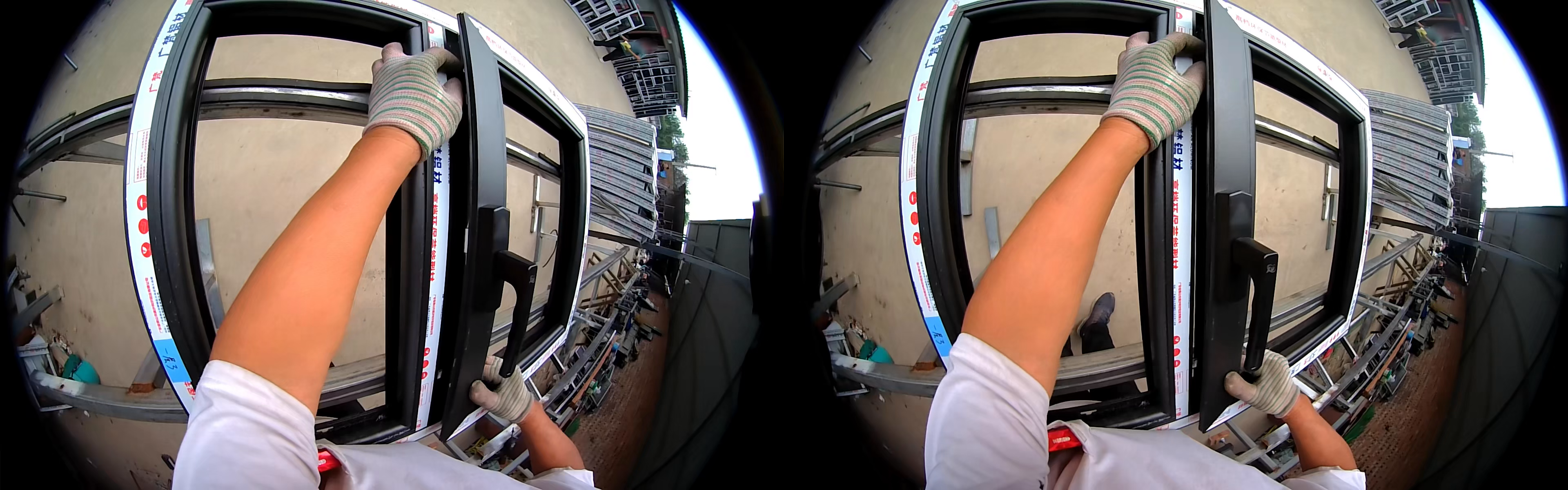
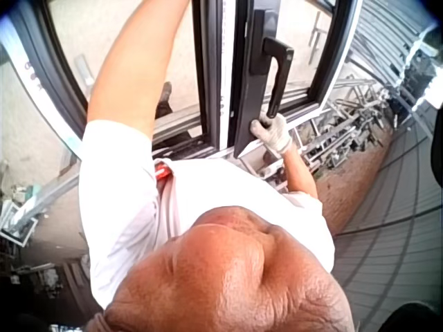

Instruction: The person assembles a window frame by inserting a sash, aligning it, and securing it with a screwdriver. They then test the handle and move the completed unit to a nearby stand.

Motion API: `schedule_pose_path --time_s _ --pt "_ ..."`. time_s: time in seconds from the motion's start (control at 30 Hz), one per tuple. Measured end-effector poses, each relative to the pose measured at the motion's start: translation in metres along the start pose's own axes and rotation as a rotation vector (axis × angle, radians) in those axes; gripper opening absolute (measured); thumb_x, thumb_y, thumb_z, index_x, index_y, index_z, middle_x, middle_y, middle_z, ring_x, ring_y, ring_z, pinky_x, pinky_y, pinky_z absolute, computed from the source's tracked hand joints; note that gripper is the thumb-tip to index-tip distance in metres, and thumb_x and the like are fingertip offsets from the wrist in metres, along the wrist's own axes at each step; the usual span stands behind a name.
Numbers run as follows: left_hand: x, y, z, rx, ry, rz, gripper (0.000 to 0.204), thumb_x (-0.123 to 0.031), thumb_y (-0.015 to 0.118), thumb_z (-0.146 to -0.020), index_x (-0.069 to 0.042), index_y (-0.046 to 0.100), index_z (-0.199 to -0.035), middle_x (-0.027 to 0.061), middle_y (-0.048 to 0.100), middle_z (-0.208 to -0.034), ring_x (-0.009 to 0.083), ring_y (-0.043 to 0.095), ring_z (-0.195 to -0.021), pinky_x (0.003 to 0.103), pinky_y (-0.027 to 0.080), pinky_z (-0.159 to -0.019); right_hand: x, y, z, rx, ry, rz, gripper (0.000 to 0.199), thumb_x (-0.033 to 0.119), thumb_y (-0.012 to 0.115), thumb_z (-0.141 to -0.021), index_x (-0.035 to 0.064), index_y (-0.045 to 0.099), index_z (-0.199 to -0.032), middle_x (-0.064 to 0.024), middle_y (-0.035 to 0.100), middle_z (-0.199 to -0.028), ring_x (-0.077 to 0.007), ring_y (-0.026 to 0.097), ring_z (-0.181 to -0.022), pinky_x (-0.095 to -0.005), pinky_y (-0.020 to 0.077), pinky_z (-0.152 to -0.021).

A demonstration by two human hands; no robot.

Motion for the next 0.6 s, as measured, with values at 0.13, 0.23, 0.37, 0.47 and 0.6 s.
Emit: schedule_pose_path --time_s 0.13,0.23,0.37,0.47,0.6 --pt "0.004 0.002 0.001 -0.121 0.114 0.049 0.038 -0.025 0.069 -0.09 -0.02 0.07 -0.127 0.0265 0.051 -0.138 0.0408 0.05 -0.131 0.046 0.045 -0.113 0.004 0.001 -0.002 -0.018 0.01 0.008 0.037 0.028 0.073 -0.088 0.0003 0.069 -0.113 -0.0054 0.073 -0.097 -0.014 0.067 -0.088 -0.0308 0.0552 -0.084" --pt "0.01 0.002 0.0 -0.171 0.149 0.167 0.039 -0.021 0.064 -0.093 -0.014 0.066 -0.132 0.0254 0.053 -0.134 0.0394 0.053 -0.125 0.046 0.046 -0.11 0.012 0.003 -0.004 -0.069 -0.028 0.035 0.03 0.024 0.072 -0.085 0.0019 0.075 -0.105 -0.0068 0.074 -0.089 -0.0162 0.068 -0.081 -0.0323 0.0556 -0.079" --pt "0.016 0.0 0.003 -0.177 0.16 0.295 0.043 -0.017 0.058 -0.097 -0.009 0.058 -0.139 0.023 0.057 -0.13 0.0392 0.054 -0.123 0.046 0.046 -0.108 0.01 0.005 -0.008 -0.037 -0.064 0.081 0.03 0.025 0.071 -0.084 0.0022 0.074 -0.104 -0.0072 0.073 -0.088 -0.0175 0.068 -0.079 -0.0331 0.0556 -0.078" --pt "0.02 0.001 0.003 -0.197 0.148 0.315 0.045 -0.016 0.057 -0.097 -0.009 0.055 -0.142 0.0232 0.058 -0.13 0.0398 0.054 -0.123 0.046 0.046 -0.109 0.008 0.005 -0.01 -0.029 -0.048 0.11 0.032 0.027 0.073 -0.085 0.0013 0.074 -0.103 -0.0075 0.074 -0.089 -0.0177 0.068 -0.079 -0.0331 0.0557 -0.077" --pt "0.022 0.002 0.003 -0.208 0.129 0.314 0.047 -0.016 0.056 -0.098 -0.008 0.052 -0.144 0.0238 0.057 -0.131 0.0406 0.054 -0.124 0.048 0.045 -0.11 0.003 0.007 -0.012 -0.054 -0.023 0.066 0.039 0.035 0.075 -0.087 -0.0008 0.073 -0.103 -0.0082 0.073 -0.087 -0.0177 0.068 -0.078 -0.0328 0.0559 -0.075"
Point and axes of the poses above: each hand's wrist, its own z-axis away from the middle knuckle, its own y-axis out of the palm, x = y × z, the point moved 6 cm from there along -z, towards the middle knuckle
